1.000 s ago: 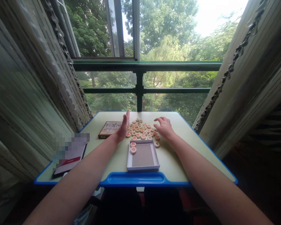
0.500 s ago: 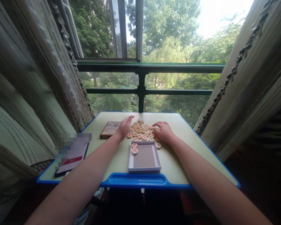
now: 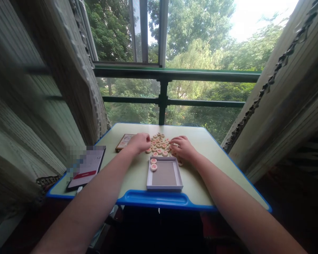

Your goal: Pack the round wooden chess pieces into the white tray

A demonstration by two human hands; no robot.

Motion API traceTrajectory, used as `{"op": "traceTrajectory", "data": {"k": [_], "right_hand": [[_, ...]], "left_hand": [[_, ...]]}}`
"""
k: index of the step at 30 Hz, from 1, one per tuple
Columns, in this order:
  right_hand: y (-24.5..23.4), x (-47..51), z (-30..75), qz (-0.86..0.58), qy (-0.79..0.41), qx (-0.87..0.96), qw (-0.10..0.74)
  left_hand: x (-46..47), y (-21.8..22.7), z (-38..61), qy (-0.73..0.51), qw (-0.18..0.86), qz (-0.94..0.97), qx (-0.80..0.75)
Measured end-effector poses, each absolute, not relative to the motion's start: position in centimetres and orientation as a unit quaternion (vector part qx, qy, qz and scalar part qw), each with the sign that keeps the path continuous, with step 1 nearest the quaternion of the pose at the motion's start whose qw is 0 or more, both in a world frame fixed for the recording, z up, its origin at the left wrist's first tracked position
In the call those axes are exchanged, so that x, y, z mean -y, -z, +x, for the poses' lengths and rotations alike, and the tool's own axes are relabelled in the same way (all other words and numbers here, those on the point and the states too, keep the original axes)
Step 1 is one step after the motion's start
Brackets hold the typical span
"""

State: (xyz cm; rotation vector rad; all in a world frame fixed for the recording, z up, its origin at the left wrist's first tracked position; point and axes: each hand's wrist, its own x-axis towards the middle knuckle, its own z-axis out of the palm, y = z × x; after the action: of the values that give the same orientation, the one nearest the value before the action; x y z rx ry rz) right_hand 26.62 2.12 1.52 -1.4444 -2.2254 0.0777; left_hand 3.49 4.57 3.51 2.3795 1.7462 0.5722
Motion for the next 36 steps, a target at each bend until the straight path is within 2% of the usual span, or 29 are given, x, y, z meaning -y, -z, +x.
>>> {"op": "traceTrajectory", "data": {"k": [5, 13, 19, 27, 31, 36], "right_hand": [[-1.6, -1.9, 26.4, -0.533, -0.011, 0.816, 0.225], [-1.6, -2.7, 27.4, -0.666, 0.001, 0.715, 0.213], [-1.5, -2.6, 27.1, -0.670, -0.050, 0.717, 0.187], [-2.5, -3.1, 29.0, -0.716, -0.070, 0.659, 0.221], [-2.2, -3.0, 29.0, -0.723, -0.087, 0.655, 0.203], [-2.3, -2.6, 28.6, -0.719, -0.102, 0.659, 0.198]], "left_hand": [[-3.8, -4.2, 3.9, -0.132, 0.064, 0.803, -0.578], [-3.5, -3.8, 3.5, -0.114, 0.072, 0.815, -0.563], [-4.4, -2.9, 3.5, -0.193, 0.112, 0.797, -0.561], [-6.0, -1.3, 3.4, -0.375, 0.009, 0.755, -0.537], [-5.9, -0.9, 3.8, -0.377, -0.020, 0.793, -0.478], [-4.4, -1.5, 4.7, -0.362, 0.036, 0.834, -0.414]]}}
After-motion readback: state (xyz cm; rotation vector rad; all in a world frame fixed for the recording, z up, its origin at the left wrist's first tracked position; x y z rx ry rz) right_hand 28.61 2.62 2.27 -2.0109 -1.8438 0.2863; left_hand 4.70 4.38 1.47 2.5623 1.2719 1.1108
